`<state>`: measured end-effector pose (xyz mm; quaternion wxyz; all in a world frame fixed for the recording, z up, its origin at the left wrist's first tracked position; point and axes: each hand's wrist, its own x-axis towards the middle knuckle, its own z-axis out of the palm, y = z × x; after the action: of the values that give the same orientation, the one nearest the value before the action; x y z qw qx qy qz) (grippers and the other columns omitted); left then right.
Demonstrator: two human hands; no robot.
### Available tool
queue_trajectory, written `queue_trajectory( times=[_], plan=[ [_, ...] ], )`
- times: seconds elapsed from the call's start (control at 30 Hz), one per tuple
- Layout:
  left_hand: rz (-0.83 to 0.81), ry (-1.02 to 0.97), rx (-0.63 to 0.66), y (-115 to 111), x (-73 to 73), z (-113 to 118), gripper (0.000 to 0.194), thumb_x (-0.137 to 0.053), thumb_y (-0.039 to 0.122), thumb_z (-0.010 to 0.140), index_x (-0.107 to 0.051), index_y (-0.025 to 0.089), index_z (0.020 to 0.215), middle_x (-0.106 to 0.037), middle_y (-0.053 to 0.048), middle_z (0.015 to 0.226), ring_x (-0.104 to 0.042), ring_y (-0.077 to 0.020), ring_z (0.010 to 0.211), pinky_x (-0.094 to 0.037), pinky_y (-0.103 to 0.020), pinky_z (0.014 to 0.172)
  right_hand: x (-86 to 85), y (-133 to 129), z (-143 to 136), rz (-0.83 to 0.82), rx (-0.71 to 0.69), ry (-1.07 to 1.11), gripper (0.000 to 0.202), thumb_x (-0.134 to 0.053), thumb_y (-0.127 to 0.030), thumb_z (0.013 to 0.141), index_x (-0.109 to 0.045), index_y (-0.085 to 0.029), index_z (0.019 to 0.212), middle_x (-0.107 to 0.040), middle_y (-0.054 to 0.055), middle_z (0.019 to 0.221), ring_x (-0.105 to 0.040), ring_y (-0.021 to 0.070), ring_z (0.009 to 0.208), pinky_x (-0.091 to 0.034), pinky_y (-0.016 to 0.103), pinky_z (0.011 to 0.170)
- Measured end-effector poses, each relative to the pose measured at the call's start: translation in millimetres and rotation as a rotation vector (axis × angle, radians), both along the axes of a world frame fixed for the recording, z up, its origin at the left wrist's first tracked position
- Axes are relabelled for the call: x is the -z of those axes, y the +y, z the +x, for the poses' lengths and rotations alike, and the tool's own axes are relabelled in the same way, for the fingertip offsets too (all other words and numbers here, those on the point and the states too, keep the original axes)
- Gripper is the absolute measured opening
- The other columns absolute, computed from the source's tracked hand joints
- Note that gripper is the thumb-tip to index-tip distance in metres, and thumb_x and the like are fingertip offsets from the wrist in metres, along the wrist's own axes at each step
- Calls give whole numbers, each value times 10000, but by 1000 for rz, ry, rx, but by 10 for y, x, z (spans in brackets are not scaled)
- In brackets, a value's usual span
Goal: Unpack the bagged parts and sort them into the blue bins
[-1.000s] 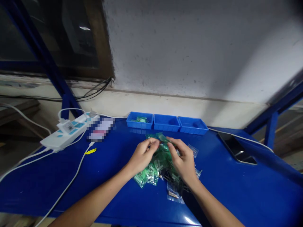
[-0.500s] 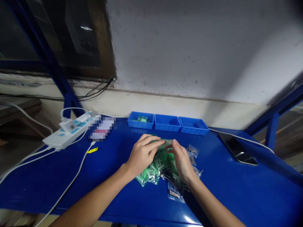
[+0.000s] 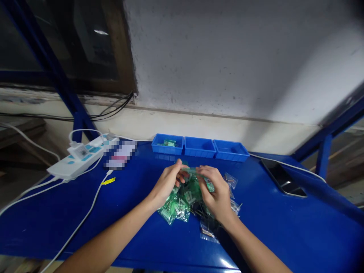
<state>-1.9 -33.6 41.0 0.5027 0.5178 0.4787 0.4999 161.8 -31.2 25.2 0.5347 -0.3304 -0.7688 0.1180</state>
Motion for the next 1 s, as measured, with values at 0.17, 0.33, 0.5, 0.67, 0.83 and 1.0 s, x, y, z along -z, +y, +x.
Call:
queue_trajectory(
  times=[0.17, 0.33, 0.5, 0.67, 0.83, 1.0],
  plan=[
    [63, 27, -63, 32, 31, -21, 233, -603, 355, 805, -645, 156, 919, -669, -54, 847, -592, -150, 701, -424, -240, 573, -25, -62, -58, -33, -40, -154, 372, -445, -48, 750, -620, -267, 995, -562, 59, 1115, -463, 256, 1120, -396, 469, 934],
    [519, 388, -209, -47, 28, -6, 113, -556, 233, 856, -647, 191, 908, -679, -42, 896, -611, -170, 820, -472, -289, 710, -80, -40, -57, -448, -35, 16, 179, -526, -278, 802, -637, -204, 921, -565, 71, 956, -523, 236, 923, -429, 390, 810],
    [886, 653, -47, -87, 53, -2, 217, -529, 105, 853, -650, 224, 989, -659, -41, 986, -541, -191, 968, -457, -359, 858, -77, 18, -62, -832, -215, 432, 403, -429, -493, 881, -536, -184, 646, -500, -8, 616, -472, 134, 590, -391, 262, 579],
    [667, 704, 124, -79, 77, 30, 282, -546, 179, 855, -584, 246, 1126, -584, -63, 1140, -505, -231, 1064, -432, -417, 908, 1, 63, -49, -660, -54, 461, 214, -581, -405, 813, -592, -200, 873, -565, -10, 699, -517, 135, 628, -408, 246, 582],
    [194, 212, 103, -25, 103, 59, 375, -394, 474, 916, -605, 177, 1003, -639, -82, 944, -596, -194, 882, -489, -308, 719, 10, 49, 7, -264, 31, 241, 168, -506, -177, 819, -619, -225, 934, -627, 47, 940, -590, 188, 870, -466, 321, 760],
    [91, 52, 1, 25, 59, 10, 325, -466, 431, 894, -625, 162, 984, -664, -73, 924, -618, -169, 778, -486, -273, 644, -10, -24, -18, -150, -48, 11, 343, -420, -55, 769, -639, -244, 952, -561, 63, 1142, -544, 212, 1068, -464, 348, 842]
  ],
)
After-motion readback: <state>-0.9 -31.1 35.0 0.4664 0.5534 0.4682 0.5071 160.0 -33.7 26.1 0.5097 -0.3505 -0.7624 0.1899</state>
